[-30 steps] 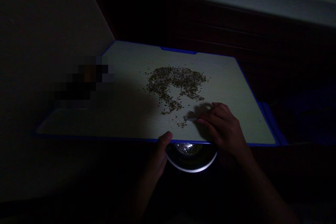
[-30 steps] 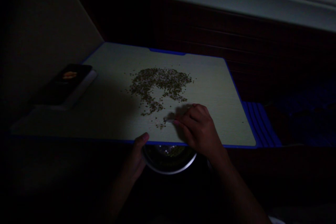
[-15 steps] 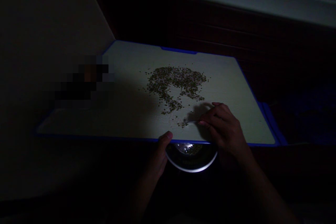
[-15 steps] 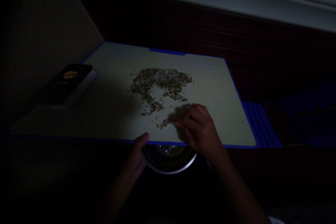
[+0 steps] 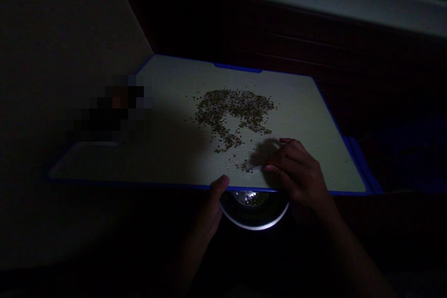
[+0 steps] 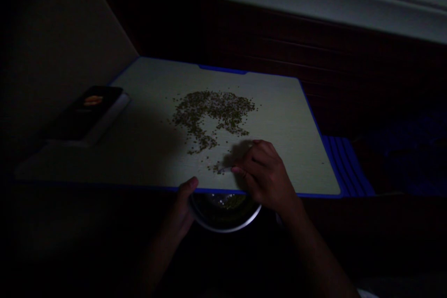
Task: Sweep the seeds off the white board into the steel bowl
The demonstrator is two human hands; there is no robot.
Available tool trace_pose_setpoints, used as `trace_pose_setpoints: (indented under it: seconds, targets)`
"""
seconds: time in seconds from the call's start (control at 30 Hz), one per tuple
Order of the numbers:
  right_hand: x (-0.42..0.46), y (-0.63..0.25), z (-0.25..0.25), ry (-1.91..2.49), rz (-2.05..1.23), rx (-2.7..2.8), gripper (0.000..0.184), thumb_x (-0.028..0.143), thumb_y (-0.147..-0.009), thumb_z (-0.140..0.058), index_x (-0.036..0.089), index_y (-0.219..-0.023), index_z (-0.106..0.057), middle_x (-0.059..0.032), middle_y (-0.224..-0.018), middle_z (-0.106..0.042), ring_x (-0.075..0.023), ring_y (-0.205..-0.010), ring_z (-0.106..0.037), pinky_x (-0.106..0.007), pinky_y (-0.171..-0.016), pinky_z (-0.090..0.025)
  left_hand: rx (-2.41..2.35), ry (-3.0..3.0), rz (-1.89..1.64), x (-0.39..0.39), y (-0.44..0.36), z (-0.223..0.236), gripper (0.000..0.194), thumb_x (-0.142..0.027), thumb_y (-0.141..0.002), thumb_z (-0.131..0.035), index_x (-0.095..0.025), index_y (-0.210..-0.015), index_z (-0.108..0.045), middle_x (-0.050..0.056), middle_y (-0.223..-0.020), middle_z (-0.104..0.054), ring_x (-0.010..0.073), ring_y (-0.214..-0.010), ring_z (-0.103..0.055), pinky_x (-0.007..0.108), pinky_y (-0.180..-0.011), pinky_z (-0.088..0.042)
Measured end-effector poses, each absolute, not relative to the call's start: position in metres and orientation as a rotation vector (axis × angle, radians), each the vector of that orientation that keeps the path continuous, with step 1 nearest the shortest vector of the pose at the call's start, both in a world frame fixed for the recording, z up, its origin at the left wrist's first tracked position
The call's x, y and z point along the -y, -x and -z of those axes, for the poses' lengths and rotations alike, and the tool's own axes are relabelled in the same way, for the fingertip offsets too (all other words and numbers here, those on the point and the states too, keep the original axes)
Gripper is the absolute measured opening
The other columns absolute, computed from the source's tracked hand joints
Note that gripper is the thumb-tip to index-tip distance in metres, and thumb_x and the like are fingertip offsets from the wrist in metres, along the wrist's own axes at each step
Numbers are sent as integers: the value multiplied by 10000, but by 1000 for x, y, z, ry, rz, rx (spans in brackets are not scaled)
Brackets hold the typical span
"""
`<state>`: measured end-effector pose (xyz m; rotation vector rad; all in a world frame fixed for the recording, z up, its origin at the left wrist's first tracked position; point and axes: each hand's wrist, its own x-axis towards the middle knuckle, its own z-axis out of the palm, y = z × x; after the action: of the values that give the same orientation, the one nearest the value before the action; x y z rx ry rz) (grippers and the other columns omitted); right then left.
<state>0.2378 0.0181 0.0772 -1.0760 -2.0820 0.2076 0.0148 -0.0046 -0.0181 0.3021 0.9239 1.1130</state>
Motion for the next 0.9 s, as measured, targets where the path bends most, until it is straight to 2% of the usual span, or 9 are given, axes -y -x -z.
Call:
trace_pose_setpoints:
  seconds: [0.27, 0.47, 0.7, 0.9]
  targets:
    - [-18, -238, -77, 1062, -254, 2074, 141, 246, -1007, -664, 303, -994, -793, 2, -813, -699, -231, -835, -646, -552, -1054, -536, -955, -272, -1132, 5, -17, 15, 527, -420, -853, -844, -181, -1316, -760, 117, -1274, -835, 378, -1427, -624, 494, -1220, -466]
    - [-18, -239, -77, 1048, -265, 2085, 131, 249, -997, -677, 304, -985, -795, 4, -792, -680, -236, -838, -650, -552, -1045, -535, -958, -279, -1153, 5, -16, 16, 591, -402, -855, -846, -174, -1386, -718, 124, -1312, -819, 380, -1396, -649, 498, -1210, -473]
    - [-17, -239, -81, 1007, -300, 2117, 133, 246, -1009, -657, 274, -960, -777, -2, -787, -637, -230, -838, -634, -558, -1042, -535, -965, -287, -1131, 4, -17, 12, 523, -429, -828, -864, -164, -1270, -775, 130, -1263, -836, 387, -1420, -628, 495, -1225, -456]
    - [-18, -238, -82, 976, -346, 2123, 120, 227, -987, -686, 255, -914, -778, -1, -774, -617, -222, -824, -628, -555, -1051, -532, -968, -279, -1082, 4, -16, 14, 366, -474, -811, -873, -178, -1018, -813, 129, -1124, -868, 423, -1375, -657, 524, -1193, -482]
